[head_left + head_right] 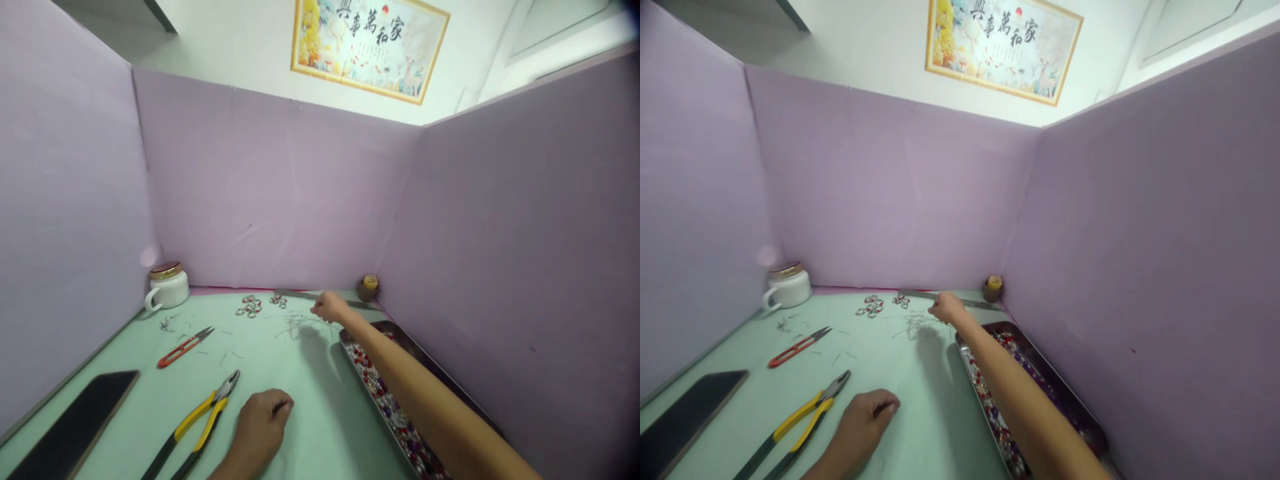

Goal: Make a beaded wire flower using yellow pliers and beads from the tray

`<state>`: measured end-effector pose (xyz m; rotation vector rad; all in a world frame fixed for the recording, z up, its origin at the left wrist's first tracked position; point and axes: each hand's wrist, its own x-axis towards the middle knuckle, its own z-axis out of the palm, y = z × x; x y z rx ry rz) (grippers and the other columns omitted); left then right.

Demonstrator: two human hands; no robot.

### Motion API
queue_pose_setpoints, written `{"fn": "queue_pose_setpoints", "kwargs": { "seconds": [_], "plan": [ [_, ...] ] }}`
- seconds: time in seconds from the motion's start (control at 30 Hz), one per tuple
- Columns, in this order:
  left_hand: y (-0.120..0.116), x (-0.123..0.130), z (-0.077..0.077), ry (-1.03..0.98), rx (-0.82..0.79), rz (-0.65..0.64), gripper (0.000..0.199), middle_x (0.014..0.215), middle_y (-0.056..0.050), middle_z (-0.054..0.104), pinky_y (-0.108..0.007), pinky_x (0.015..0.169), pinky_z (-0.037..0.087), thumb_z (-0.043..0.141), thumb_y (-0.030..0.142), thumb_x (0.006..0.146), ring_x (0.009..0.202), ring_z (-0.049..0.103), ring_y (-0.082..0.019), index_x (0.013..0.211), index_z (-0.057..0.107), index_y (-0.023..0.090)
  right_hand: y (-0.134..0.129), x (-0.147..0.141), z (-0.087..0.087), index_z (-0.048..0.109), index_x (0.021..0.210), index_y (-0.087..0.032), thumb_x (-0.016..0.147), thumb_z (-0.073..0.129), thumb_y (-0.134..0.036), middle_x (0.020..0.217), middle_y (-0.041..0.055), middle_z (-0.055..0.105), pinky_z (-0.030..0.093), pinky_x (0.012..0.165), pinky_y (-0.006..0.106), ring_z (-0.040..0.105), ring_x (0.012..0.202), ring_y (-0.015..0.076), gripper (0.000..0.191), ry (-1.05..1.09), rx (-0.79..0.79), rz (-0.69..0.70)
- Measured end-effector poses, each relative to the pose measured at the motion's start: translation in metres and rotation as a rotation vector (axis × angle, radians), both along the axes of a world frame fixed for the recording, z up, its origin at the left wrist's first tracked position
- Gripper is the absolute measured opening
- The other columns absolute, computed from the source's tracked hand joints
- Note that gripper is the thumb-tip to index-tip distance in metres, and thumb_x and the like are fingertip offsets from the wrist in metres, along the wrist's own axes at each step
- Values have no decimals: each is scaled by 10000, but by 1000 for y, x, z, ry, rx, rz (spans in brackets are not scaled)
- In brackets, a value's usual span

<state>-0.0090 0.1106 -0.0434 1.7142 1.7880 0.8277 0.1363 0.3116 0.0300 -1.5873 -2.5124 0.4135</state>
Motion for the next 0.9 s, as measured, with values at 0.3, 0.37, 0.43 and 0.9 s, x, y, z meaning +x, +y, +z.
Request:
{"fn": "queue_pose_setpoints", "kwargs": {
  "seconds": [0.3, 0.37, 0.43, 0.9],
  "plan": [
    [0, 0, -6, -4, 14, 11, 230, 678, 4, 672, -199, 586, 354, 441, 210, 715, 662, 571, -138, 683, 669, 197, -2, -11, -18, 562, 469, -129, 595, 589, -176, 444, 25, 573, 415, 417, 182, 530, 402, 103, 137, 191, -266, -200],
    [-1, -1, -6, -7, 16, 17, 230, 672, 3, 669, -198, 581, 352, 443, 209, 711, 655, 568, -138, 683, 672, 198, 7, -10, 0, 547, 480, -131, 599, 572, -153, 454, 16, 571, 411, 405, 174, 520, 403, 93, 124, 267, -262, -221],
    [-1, -1, -6, -8, 16, 23, 229, 657, 0, 665, -199, 570, 348, 448, 206, 704, 642, 562, -139, 678, 674, 196, 15, -8, 20, 531, 479, -134, 590, 564, -124, 434, 0, 552, 403, 396, 169, 509, 400, 89, 116, 337, -247, -230],
    [0, -2, -8, -16, 34, 31, 238, 626, 4, 659, -194, 562, 342, 447, 200, 703, 623, 558, -130, 660, 681, 199, 13, -5, 34, 517, 703, -134, 781, 472, -199, 728, 49, 671, 374, 370, 149, 444, 322, 31, 111, 558, -72, -178]
  ]
}}
